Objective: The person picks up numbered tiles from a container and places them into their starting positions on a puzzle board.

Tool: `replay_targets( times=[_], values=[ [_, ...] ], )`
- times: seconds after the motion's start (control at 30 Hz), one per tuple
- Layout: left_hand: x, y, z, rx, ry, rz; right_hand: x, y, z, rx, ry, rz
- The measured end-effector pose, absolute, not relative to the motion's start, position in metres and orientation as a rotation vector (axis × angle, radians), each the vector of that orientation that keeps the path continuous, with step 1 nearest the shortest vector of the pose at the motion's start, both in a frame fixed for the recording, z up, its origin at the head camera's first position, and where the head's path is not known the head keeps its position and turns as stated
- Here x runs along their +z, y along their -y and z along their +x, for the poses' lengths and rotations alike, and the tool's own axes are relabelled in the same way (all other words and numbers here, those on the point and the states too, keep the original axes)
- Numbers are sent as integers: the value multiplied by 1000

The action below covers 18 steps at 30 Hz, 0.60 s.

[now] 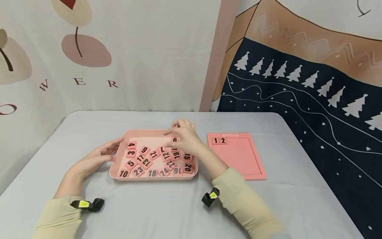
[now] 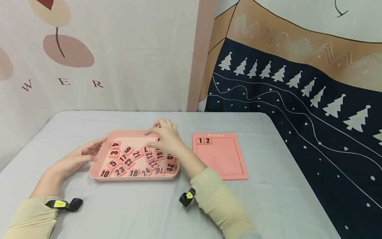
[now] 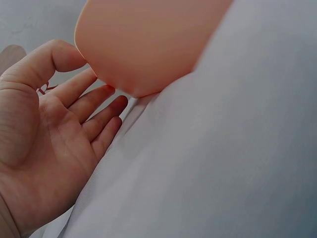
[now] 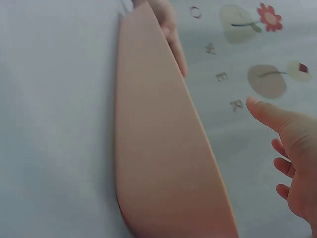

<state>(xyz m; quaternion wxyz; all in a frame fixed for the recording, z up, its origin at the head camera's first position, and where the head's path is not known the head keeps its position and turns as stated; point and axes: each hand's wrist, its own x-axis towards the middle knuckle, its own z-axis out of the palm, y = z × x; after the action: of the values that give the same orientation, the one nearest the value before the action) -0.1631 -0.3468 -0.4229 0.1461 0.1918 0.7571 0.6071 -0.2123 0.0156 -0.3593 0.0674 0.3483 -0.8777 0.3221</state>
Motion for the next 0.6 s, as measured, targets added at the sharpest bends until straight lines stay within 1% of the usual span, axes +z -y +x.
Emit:
replay_targets(
  times=[0.17, 0.6],
  values=[
    [-423, 346, -163, 1759, -2169, 565, -362, 14, -210, 958, 2677, 1103],
    [-423, 346, -163, 1748, -2174, 577, -376, 76, -212, 810, 2809, 1088]
  ],
)
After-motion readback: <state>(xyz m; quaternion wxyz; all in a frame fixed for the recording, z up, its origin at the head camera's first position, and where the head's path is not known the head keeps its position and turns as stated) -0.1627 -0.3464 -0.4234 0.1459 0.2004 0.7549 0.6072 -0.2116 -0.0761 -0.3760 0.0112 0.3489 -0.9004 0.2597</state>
